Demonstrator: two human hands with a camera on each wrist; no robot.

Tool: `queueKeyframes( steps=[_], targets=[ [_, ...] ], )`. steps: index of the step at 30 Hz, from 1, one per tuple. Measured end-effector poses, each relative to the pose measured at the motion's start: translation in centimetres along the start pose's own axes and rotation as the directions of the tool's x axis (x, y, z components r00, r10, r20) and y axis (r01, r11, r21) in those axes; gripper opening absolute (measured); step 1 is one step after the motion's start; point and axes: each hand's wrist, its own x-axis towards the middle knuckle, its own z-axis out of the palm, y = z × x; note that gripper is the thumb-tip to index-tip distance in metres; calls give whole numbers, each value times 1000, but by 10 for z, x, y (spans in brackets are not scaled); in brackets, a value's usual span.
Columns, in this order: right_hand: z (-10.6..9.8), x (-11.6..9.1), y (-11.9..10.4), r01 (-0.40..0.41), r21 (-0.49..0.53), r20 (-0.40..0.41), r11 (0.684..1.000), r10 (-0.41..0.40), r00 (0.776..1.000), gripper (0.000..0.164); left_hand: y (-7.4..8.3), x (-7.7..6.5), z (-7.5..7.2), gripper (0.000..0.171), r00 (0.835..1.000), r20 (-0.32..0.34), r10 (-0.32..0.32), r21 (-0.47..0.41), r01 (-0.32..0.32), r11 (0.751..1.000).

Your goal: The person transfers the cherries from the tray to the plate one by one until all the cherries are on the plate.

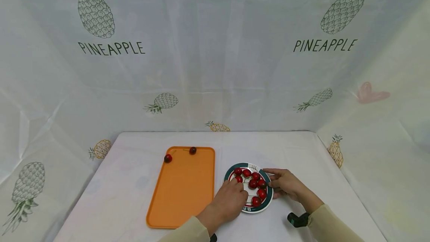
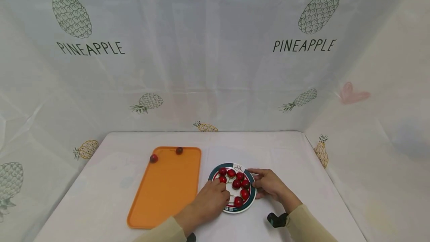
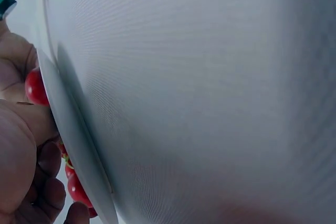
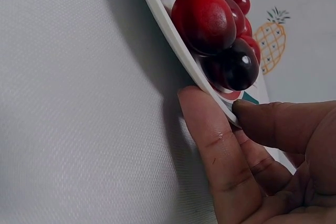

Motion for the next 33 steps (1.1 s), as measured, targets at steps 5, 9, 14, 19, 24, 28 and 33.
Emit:
queueKeyframes(
  steps=[5,9,14,19,24,28,33],
  targets=[
    [0,-1,0,7,1,3,1000,-7,1000,61,2,0,-1,21,1000,23,-9,12,9,1000],
    [-1,-2,2,28,-3,9,1000,-28,1000,61,2,1,-1,23,999,36,-23,-1,23,1000],
    [0,-3,5,52,-20,11,998,-52,999,61,0,0,-4,27,995,60,-77,-81,81,993],
    [1,-2,6,65,-32,17,997,-64,998,59,-5,-1,-7,27,992,41,-118,-105,122,987],
    [0,-1,6,72,-32,31,997,-71,997,59,-17,-5,-13,25,986,-4,-166,-115,164,980],
    [-1,-2,6,78,-29,40,997,-77,996,61,-30,-12,-16,24,979,-38,-199,-140,192,971],
    [-1,-2,6,79,-33,33,996,-78,996,60,-48,-22,-20,22,968,-48,-247,-162,236,958]
  ],
)
